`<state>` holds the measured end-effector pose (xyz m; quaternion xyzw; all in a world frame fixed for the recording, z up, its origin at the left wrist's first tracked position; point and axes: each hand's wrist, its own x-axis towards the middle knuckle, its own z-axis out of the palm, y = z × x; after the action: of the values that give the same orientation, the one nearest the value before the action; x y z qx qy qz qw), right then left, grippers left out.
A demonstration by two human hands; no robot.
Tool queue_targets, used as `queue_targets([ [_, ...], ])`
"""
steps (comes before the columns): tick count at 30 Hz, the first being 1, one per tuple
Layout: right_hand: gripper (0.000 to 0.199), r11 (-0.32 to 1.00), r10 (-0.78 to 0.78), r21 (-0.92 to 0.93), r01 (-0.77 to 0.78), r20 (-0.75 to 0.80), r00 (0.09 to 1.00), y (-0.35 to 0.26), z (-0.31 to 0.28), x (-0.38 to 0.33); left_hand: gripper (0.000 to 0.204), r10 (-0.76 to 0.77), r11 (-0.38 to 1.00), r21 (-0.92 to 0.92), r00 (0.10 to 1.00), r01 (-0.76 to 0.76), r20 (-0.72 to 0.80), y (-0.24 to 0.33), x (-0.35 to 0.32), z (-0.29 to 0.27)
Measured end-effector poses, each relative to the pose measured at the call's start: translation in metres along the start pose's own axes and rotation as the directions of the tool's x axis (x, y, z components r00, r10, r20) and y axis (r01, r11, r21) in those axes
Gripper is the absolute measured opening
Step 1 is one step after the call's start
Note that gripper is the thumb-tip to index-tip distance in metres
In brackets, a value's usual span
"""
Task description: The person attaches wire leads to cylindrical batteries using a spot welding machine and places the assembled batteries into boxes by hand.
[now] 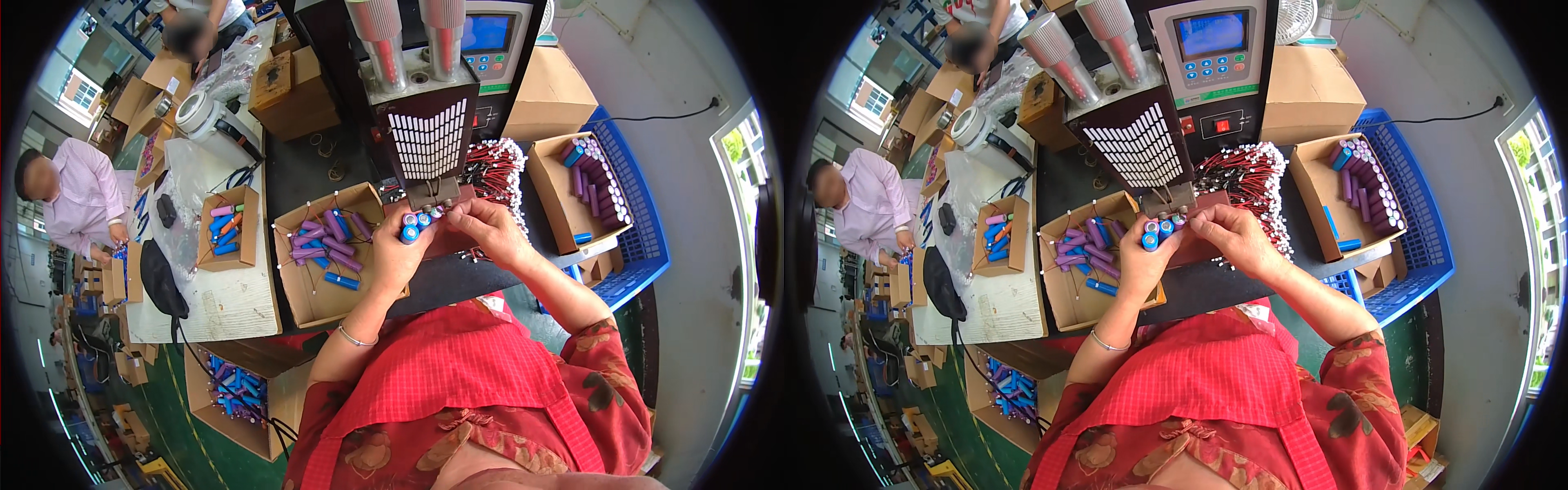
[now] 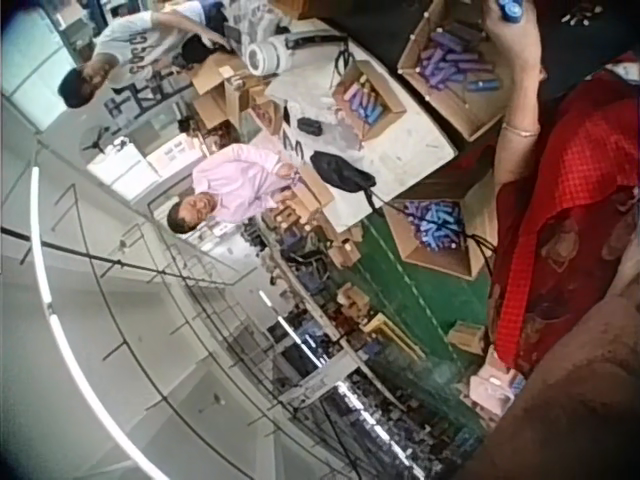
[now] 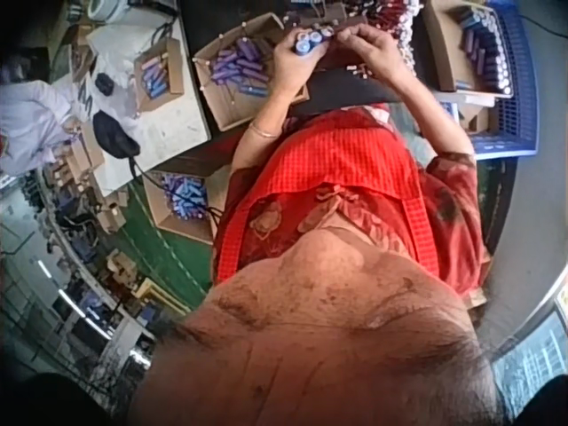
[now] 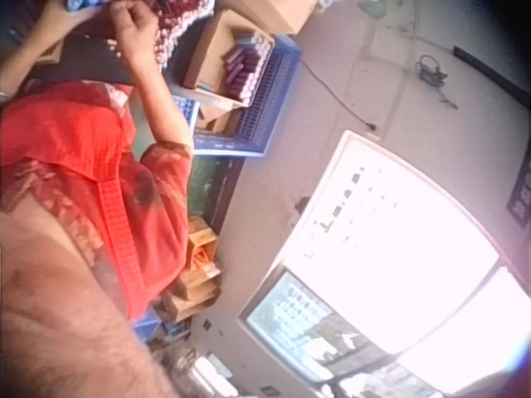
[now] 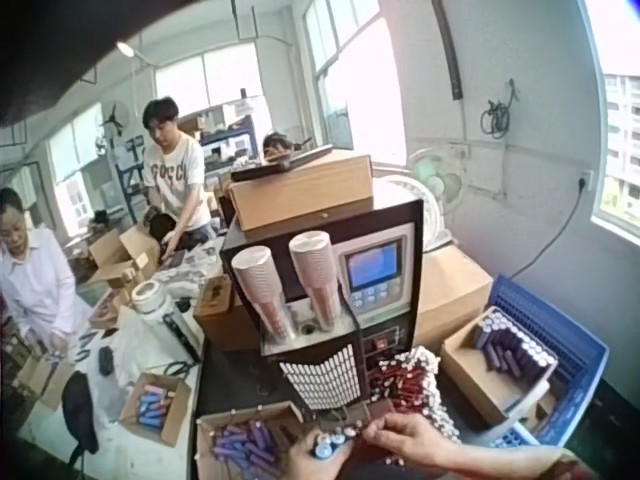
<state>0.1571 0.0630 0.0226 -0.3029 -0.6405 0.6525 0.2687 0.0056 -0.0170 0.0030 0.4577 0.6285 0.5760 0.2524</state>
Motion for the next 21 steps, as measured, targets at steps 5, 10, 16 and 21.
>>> queue_targets([
  [5, 0.021, 0.999, 0.021, -0.051, -0.02, 0.028, 0.999, -0.007, -0.001, 0.005, 0.022, 0.003, 0.999, -0.054, 1.0, -0.004, -0.019, -0.005, 0.004, 0.002],
  [10, 0.02, 0.992, 0.063, -0.117, -0.054, 0.075, 0.995, -0.006, -0.005, 0.008, 0.025, 0.01, 0.997, -0.074, 1.0, -0.009, 0.022, -0.005, 0.002, 0.002],
  [16, 0.021, 0.989, -0.002, -0.144, 0.016, 0.098, 0.995, -0.003, -0.004, 0.006, 0.025, 0.03, 0.998, -0.046, 1.0, -0.029, 0.01, 0.0, -0.001, 0.002],
  [21, 0.017, 0.985, -0.143, -0.1, 0.138, -0.041, 0.989, 0.007, 0.002, 0.004, 0.026, -0.163, 0.953, -0.277, 0.977, 0.121, -0.135, 0.002, -0.017, -0.003],
])
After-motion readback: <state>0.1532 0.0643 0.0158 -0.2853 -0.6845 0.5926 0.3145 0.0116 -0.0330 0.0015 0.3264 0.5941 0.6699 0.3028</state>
